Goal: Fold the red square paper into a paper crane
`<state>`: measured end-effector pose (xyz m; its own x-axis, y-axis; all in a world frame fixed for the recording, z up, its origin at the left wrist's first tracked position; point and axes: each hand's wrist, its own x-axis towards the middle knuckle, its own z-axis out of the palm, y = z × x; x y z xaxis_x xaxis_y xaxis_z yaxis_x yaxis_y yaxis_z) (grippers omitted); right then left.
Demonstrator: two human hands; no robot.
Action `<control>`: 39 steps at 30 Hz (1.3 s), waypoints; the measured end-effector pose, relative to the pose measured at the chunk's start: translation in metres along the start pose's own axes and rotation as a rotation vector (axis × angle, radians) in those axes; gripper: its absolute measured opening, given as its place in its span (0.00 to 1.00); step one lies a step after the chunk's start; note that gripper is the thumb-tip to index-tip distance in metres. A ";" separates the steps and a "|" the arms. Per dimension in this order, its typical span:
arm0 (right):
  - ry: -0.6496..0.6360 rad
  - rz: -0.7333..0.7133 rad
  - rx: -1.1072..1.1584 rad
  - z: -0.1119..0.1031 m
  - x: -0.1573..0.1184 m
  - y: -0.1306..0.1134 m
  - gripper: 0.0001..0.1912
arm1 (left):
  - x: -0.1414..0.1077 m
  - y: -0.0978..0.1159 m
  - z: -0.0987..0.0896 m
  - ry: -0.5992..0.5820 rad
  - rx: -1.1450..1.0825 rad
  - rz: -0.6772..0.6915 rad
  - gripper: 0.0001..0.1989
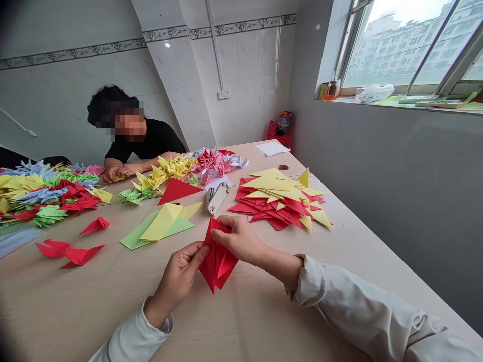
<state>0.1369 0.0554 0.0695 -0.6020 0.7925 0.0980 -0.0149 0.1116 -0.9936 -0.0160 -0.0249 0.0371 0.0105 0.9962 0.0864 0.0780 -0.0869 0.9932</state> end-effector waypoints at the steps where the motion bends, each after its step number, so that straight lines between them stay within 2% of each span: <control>1: 0.012 -0.002 0.027 -0.001 0.001 -0.001 0.10 | 0.000 0.000 0.000 -0.003 -0.004 -0.006 0.14; 5: 0.052 -0.046 0.142 -0.006 0.004 -0.006 0.12 | 0.000 0.000 0.001 -0.010 -0.011 -0.007 0.14; 7: 0.029 -0.062 0.149 -0.008 0.005 -0.008 0.15 | 0.000 0.001 0.001 -0.003 -0.016 -0.005 0.13; 12: -0.098 0.025 -0.051 -0.010 0.002 -0.012 0.21 | -0.002 0.001 0.002 0.001 -0.027 0.007 0.14; 15: -0.062 0.060 -0.102 -0.010 0.002 -0.012 0.23 | -0.004 0.001 0.003 0.045 0.078 -0.004 0.15; 18: -0.046 0.057 -0.100 -0.010 0.002 -0.013 0.23 | -0.005 0.000 0.004 0.091 0.197 0.025 0.15; 24: -0.152 0.041 -0.153 -0.010 0.002 -0.010 0.20 | -0.005 0.002 0.005 0.112 0.182 0.030 0.17; 28: -0.164 0.074 -0.051 -0.008 0.001 -0.009 0.16 | -0.006 0.003 0.006 0.155 0.207 0.065 0.16; 32: -0.141 0.092 -0.016 -0.006 -0.001 -0.013 0.13 | -0.005 0.001 0.006 0.171 0.182 0.060 0.16; 39: -0.082 0.084 -0.064 -0.003 0.000 -0.010 0.15 | -0.005 -0.002 0.007 0.156 0.124 0.038 0.17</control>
<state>0.1395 0.0562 0.0792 -0.6620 0.7495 0.0068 0.0883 0.0870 -0.9923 -0.0088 -0.0294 0.0343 -0.1384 0.9798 0.1446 0.2030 -0.1148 0.9724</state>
